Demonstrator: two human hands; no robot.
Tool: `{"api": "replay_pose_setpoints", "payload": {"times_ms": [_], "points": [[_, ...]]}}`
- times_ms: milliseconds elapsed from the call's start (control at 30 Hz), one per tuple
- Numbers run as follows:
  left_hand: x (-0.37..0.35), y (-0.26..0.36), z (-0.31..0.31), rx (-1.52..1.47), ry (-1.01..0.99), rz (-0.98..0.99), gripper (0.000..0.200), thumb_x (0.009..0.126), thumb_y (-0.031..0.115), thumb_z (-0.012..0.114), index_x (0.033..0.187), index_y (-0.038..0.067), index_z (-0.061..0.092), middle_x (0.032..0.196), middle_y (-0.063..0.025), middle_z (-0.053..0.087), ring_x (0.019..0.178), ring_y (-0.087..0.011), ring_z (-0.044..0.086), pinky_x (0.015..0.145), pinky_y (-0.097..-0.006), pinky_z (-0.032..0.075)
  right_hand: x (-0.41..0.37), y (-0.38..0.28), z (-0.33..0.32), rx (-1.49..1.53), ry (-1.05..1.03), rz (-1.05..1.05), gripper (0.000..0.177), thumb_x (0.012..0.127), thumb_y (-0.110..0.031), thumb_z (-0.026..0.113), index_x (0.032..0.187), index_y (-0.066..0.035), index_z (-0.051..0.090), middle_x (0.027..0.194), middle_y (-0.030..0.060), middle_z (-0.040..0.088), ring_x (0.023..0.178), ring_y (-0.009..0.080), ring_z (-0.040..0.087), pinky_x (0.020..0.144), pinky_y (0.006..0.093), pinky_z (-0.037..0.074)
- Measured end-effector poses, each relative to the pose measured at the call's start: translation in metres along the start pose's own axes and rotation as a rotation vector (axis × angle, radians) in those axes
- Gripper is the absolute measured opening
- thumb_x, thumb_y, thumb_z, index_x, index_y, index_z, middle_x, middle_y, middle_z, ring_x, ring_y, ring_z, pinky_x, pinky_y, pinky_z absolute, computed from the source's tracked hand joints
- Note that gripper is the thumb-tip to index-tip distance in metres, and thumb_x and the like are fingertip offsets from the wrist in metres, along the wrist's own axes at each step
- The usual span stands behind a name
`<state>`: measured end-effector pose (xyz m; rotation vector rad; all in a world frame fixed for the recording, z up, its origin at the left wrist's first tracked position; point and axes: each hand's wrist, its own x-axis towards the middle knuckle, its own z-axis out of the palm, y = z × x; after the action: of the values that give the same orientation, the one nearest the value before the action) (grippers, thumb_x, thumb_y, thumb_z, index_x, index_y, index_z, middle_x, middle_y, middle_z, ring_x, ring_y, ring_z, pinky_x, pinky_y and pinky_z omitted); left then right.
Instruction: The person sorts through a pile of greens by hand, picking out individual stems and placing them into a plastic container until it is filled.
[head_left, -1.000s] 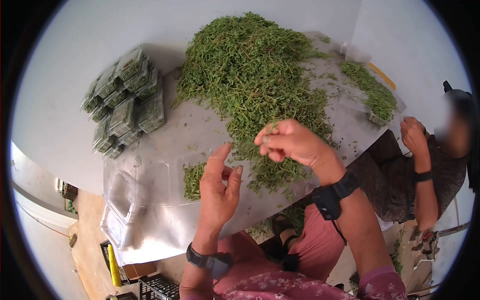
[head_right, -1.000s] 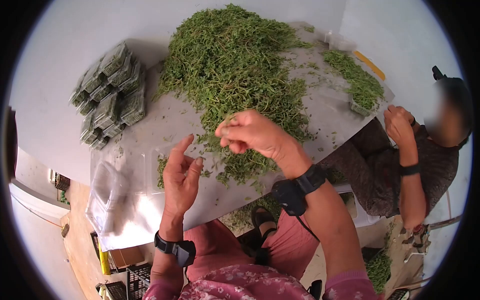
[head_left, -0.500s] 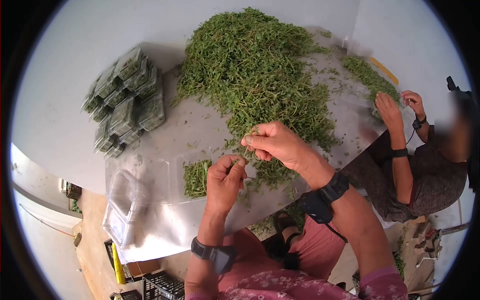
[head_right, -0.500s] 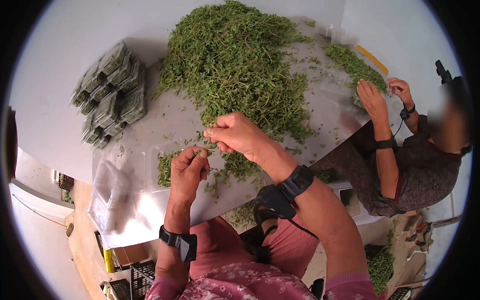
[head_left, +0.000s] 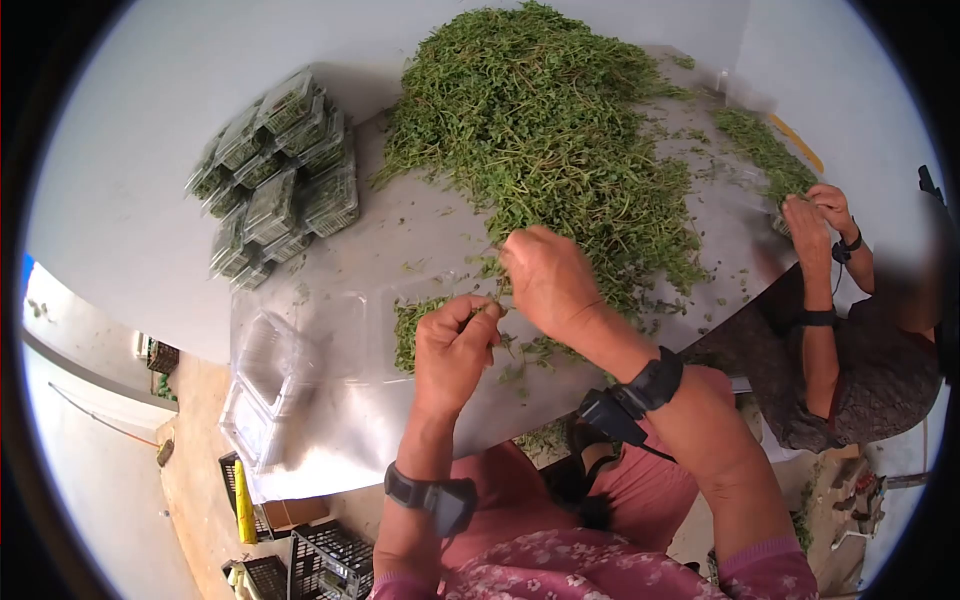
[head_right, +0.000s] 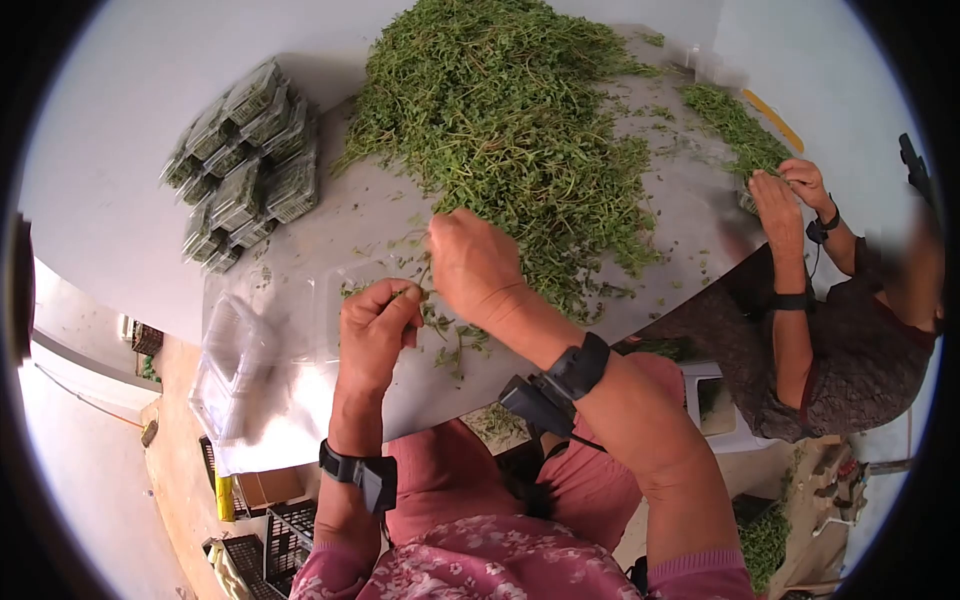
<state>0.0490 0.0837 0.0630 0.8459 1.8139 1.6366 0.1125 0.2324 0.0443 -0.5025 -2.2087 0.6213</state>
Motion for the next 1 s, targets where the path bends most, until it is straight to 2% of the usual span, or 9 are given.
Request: {"api": "replay_pose_setpoints", "payload": {"times_ms": [100,267,367,500,633,733,833,967,1000], "points": [[-0.008,0.01,-0.014,-0.053,0.024,0.011,0.014,0.093,0.011,0.058,0.089,0.0,0.067,0.065,-0.0019,0.059,0.051,-0.007,0.05,0.047,-0.0212,0.039,0.016,0.021,-0.009,-0.144,0.014,0.015,0.016,0.086,-0.01,0.06,0.075,0.002,0.054,0.076,0.0201,0.059,0.067,0.0405,0.058,0.061,0.0444,0.047],[-0.004,0.011,-0.053,-0.122,0.242,0.057,0.013,0.095,0.013,0.057,0.091,0.003,0.064,0.07,-0.002,0.06,0.054,-0.0079,0.052,0.05,-0.0213,0.04,0.025,0.018,-0.025,0.176,-0.282,0.239,0.025,0.093,-0.019,0.061,0.077,0.0,0.056,0.069,0.0082,0.06,0.051,0.0149,0.053,0.047,0.0313,0.041],[0.002,0.005,-0.071,-0.101,0.306,0.08,0.013,0.096,0.014,0.058,0.093,0.003,0.064,0.073,-0.0022,0.061,0.055,-0.0084,0.053,0.052,-0.0214,0.04,0.027,-0.018,-0.023,0.517,-0.39,0.419,0.028,0.095,-0.021,0.06,0.077,0.0,0.058,0.07,0.004,0.059,0.055,0.0061,0.05,0.047,0.0267,0.039],[0.005,-0.008,-0.085,0.015,0.23,0.144,0.016,0.093,0.004,0.056,0.105,-0.003,0.064,0.077,-0.0053,0.065,0.066,-0.0104,0.06,0.06,-0.0228,0.048,0.028,-0.041,-0.001,0.686,-0.51,0.446,0.026,0.095,-0.021,0.058,0.081,0.002,0.062,0.074,0.0049,0.062,0.054,0.0078,0.051,0.047,0.025,0.04],[-0.002,-0.019,-0.094,0.255,0.166,0.183,0.025,0.089,0.0,0.056,0.113,-0.004,0.061,0.089,-0.009,0.066,0.079,-0.0136,0.065,0.067,-0.0257,0.051,0.024,-0.038,0.014,0.287,-0.659,0.262,0.025,0.09,-0.019,0.062,0.08,0.004,0.063,0.065,0.0066,0.06,0.053,0.0106,0.051,0.05,0.0299,0.042],[-0.012,-0.013,-0.098,0.404,0.169,0.185,0.029,0.087,0.0,0.058,0.116,-0.004,0.059,0.098,-0.0114,0.066,0.084,-0.017,0.066,0.069,-0.0282,0.052,0.022,-0.028,0.003,0.219,-0.532,0.138,0.021,0.086,-0.016,0.064,0.079,0.003,0.063,0.062,0.0078,0.06,0.055,0.0114,0.053,0.053,0.032,0.043],[-0.013,-0.013,-0.098,0.491,0.176,0.212,0.028,0.086,0.0,0.06,0.114,-0.003,0.06,0.103,-0.0133,0.066,0.086,-0.021,0.067,0.07,-0.0303,0.053,0.015,-0.016,-0.01,0.262,-0.616,0.091,0.014,0.082,-0.012,0.065,0.08,0.002,0.064,0.064,0.0074,0.06,0.057,0.0099,0.053,0.054,0.0308,0.044],[-0.008,-0.019,-0.089,0.606,0.148,0.309,0.023,0.085,0.001,0.06,0.108,-0.002,0.063,0.1,-0.014,0.066,0.084,-0.0229,0.066,0.071,-0.0313,0.052,-0.01,-0.01,-0.016,0.129,-0.864,-0.094,0.005,0.072,0.001,0.057,0.073,0.0,0.062,0.068,0.0179,0.061,0.065,0.0336,0.061,0.059,0.0411,0.046],[-0.007,-0.019,-0.085,0.642,0.141,0.317,0.022,0.085,0.001,0.06,0.106,-0.002,0.064,0.098,-0.0136,0.066,0.083,-0.0222,0.065,0.071,-0.0313,0.052,-0.016,-0.011,-0.017,-0.003,-0.948,-0.104,0.008,0.073,0.002,0.055,0.074,-0.001,0.063,0.078,0.0185,0.063,0.075,0.0369,0.063,0.064,0.0435,0.048]]}}
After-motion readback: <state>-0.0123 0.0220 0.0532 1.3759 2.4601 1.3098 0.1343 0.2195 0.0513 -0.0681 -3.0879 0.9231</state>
